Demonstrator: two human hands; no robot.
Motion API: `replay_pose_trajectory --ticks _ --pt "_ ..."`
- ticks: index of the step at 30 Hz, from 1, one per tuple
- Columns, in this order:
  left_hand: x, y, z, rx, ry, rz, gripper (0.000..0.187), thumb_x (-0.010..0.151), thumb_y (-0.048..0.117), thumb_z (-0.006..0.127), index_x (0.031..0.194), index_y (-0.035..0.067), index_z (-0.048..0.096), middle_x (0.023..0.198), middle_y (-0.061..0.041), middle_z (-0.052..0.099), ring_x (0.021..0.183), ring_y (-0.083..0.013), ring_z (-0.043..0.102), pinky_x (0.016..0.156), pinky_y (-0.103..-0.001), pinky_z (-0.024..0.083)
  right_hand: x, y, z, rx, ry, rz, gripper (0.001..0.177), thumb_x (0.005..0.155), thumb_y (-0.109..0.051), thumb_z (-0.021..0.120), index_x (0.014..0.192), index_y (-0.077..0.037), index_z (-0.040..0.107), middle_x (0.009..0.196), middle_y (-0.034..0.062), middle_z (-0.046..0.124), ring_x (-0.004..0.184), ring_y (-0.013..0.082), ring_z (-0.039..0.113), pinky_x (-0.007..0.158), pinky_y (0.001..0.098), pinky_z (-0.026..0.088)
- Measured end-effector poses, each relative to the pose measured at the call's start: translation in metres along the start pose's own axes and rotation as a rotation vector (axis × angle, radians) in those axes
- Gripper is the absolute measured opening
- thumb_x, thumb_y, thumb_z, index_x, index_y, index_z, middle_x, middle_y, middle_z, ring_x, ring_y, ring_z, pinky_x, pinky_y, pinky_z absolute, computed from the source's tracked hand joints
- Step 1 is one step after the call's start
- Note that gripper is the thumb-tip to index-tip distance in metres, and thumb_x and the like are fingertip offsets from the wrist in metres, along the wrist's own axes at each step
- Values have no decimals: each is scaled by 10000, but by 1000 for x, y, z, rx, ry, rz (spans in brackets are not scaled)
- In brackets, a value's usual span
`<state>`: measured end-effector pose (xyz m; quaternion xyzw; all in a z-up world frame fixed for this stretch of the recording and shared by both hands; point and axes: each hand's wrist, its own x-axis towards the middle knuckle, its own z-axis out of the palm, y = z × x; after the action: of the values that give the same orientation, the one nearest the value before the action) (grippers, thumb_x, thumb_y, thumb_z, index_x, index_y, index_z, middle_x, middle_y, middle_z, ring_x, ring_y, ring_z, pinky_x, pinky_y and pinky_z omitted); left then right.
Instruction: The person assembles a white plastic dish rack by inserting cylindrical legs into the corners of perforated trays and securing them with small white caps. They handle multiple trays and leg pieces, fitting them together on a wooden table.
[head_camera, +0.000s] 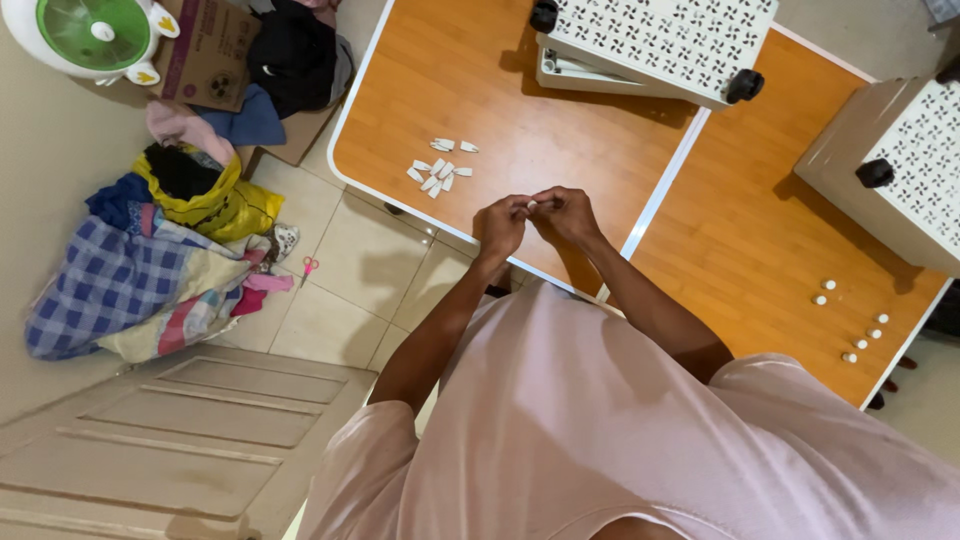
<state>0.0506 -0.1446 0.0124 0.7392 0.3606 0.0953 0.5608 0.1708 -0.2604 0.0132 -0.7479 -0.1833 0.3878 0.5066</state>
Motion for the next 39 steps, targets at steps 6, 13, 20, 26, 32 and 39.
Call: replay_pose_trajectory --ticks 6,13,20,26,32,39 --pt "-9 5 41 -74 -212 1 233 934 5 627 1123 69 746 960 -76 817 891 -131 786 832 -262 608 -40 21 -40 -35 120 -22 154 916 -86 769 1001 40 742 986 108 772 899 149 729 812 279 607" --pt "-28 50 91 112 -415 5 235 942 165 663 1150 105 755 1043 -67 797 971 -181 768 862 -305 589 -82 61 -99 10 240 -145 97 903 4 741 975 66 763 1063 141 758 930 174 727 855 296 607" --pt "-52 89 156 228 -602 85 258 953 234 674 1156 99 759 1085 -120 774 995 -246 752 883 -347 577 -138 81 -156 37 369 54 105 903 -43 738 964 41 753 940 121 775 861 164 733 798 297 616" --pt "-72 94 236 212 -752 138 295 975 172 613 1234 76 716 1148 -121 781 1039 -231 753 922 -337 580 -186 102 -205 19 604 98 107 907 -63 717 963 9 772 917 92 759 817 152 735 762 291 612" --pt "-86 96 306 141 -970 91 398 955 92 579 1345 72 650 1310 -107 708 1124 -219 708 950 -317 549 -220 133 -251 46 884 233 119 851 -95 774 931 -9 750 815 65 757 759 111 703 711 262 580" --pt "-99 85 375 122 -1098 206 457 947 37 551 1401 22 600 1433 -161 623 1226 -246 651 1004 -317 527 -255 182 -313 -39 1108 370 80 846 -46 750 905 -5 785 751 88 738 678 119 659 670 263 541"
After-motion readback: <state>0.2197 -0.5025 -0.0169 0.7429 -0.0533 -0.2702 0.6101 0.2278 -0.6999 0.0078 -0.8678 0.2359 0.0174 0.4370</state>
